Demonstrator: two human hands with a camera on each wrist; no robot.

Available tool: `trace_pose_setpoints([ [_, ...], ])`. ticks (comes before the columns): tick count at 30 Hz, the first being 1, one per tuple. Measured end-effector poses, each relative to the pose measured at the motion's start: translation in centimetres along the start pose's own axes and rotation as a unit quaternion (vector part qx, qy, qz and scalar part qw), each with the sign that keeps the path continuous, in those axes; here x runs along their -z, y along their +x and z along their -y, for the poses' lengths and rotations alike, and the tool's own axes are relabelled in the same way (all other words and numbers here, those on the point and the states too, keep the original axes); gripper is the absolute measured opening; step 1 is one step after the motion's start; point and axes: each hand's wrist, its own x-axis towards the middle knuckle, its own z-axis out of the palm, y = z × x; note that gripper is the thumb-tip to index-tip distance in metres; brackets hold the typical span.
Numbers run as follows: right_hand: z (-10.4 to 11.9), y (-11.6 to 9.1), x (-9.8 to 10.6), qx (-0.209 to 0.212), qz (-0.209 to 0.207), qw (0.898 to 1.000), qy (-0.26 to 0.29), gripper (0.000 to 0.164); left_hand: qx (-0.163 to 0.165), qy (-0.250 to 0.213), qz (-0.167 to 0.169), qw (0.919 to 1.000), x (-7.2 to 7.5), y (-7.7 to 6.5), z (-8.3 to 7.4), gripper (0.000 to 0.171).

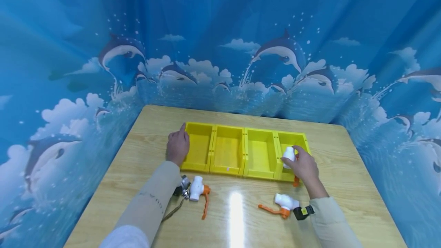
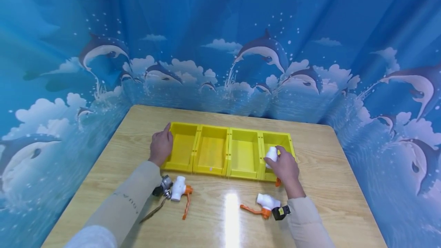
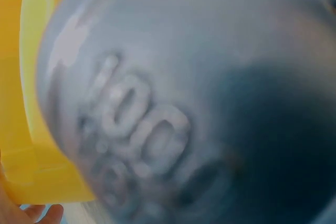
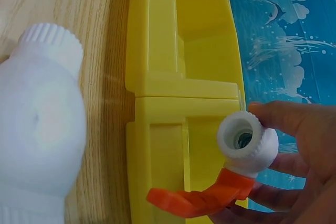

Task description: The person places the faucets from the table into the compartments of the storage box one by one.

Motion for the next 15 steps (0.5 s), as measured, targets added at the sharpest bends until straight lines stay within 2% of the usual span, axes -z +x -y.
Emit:
trace_pose_setpoints([
  [8, 0.08, 0.33, 0.02, -0.016, 0.006, 1.000, -0.002, 0.074, -0.005, -0.003, 0.002, 1.0000, 0.14, 0.03, 0.03, 0.048],
  [15, 0.14, 0.46, 0.16, -0.011, 0.008, 1.000, 0.001, 0.074, -0.011, -0.003, 0.002, 0.9999, 0.13, -0.07, 0.12, 0.048],
])
